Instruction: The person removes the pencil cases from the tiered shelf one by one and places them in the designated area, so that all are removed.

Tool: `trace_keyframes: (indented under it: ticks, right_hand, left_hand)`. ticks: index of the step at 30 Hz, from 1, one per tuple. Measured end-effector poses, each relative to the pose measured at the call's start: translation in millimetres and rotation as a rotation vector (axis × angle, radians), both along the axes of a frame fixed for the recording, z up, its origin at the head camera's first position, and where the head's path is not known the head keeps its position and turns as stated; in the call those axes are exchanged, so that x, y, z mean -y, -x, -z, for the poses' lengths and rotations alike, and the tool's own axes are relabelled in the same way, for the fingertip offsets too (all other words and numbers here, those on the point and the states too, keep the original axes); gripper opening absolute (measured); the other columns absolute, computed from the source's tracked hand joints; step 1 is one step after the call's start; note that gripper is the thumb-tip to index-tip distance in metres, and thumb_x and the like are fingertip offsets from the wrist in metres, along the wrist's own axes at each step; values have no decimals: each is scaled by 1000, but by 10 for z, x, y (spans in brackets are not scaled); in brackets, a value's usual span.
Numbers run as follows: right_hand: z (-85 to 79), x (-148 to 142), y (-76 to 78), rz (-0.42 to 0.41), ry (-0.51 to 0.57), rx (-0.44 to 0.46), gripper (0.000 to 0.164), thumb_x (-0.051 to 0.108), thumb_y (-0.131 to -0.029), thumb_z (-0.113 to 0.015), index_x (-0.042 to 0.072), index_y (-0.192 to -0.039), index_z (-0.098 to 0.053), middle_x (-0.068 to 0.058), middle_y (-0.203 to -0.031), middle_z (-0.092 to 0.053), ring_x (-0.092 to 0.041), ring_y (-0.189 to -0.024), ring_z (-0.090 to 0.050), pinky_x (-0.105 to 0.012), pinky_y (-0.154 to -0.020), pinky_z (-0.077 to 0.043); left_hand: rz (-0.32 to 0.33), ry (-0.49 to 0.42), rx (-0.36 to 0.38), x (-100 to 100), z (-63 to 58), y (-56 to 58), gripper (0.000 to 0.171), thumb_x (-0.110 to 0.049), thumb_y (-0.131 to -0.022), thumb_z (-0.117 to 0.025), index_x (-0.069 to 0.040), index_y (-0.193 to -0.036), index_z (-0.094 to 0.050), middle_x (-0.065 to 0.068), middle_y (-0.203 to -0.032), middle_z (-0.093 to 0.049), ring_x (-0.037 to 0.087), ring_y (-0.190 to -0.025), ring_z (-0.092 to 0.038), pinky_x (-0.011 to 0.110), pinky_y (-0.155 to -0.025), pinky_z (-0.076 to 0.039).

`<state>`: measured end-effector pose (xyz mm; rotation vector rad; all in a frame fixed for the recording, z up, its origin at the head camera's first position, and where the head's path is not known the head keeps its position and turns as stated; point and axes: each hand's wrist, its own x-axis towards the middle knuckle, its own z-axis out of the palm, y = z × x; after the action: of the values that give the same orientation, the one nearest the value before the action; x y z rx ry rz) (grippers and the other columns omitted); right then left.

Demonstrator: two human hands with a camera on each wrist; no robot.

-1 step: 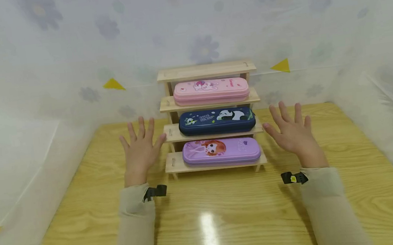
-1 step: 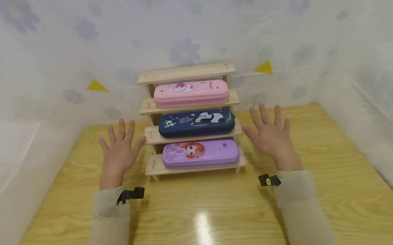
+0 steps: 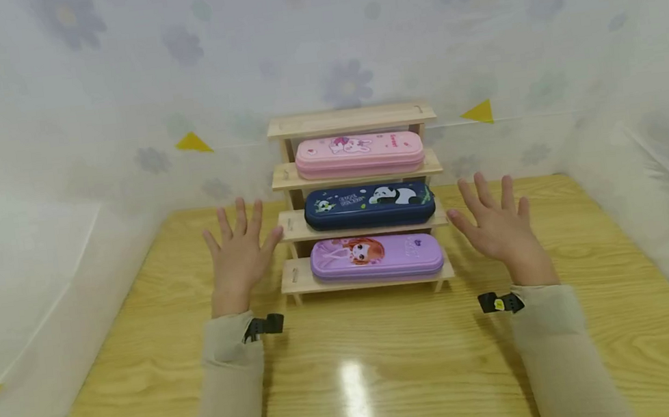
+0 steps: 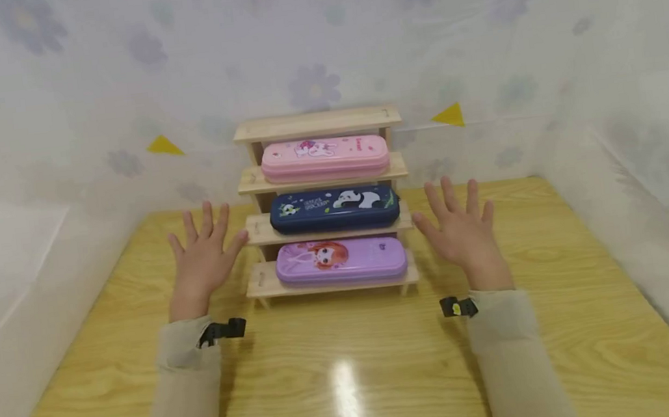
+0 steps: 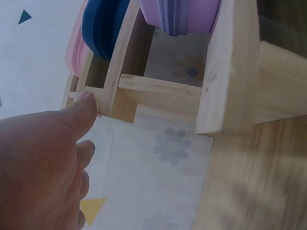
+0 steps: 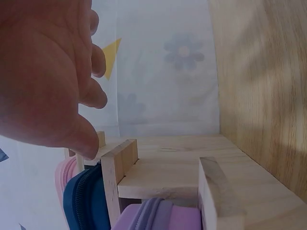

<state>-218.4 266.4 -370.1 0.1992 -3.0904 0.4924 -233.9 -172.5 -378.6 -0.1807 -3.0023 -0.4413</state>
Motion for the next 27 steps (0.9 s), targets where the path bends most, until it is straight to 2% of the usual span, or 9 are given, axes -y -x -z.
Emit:
trace_keyframes:
  ticks: [11, 20, 27]
  right_hand:
    - [-22, -5, -15, 1, 10, -9, 78, 67, -99, -22, 24, -159, 4, -5, -161, 20, -31, -134, 40, -72, -101, 20]
    - [-20, 42, -27, -5, 11, -27, 78, 66, -100, -24, 23, -159, 2, -6, -162, 19, -32, -135, 39, -72, -101, 20]
    - [-56, 63, -16, 5, 48, -98, 77, 63, -101, -24, 20, -160, -1, -12, -163, 12, -38, -138, 32, -72, -106, 12]
  left_hand:
    - [9, -6, -16, -18, -26, 9, 75, -66, -100, -22, -26, -159, 1, 4, -162, 15, 31, -141, 29, 63, -106, 23]
    - [36, -59, -25, -21, 16, -8, 75, -66, -100, -25, -25, -159, -2, 4, -162, 14, 30, -143, 25, 60, -109, 19]
    - [63, -134, -41, -55, 7, 38, 74, -62, -101, -30, -26, -160, -4, 3, -162, 13, 29, -144, 23, 59, -112, 16]
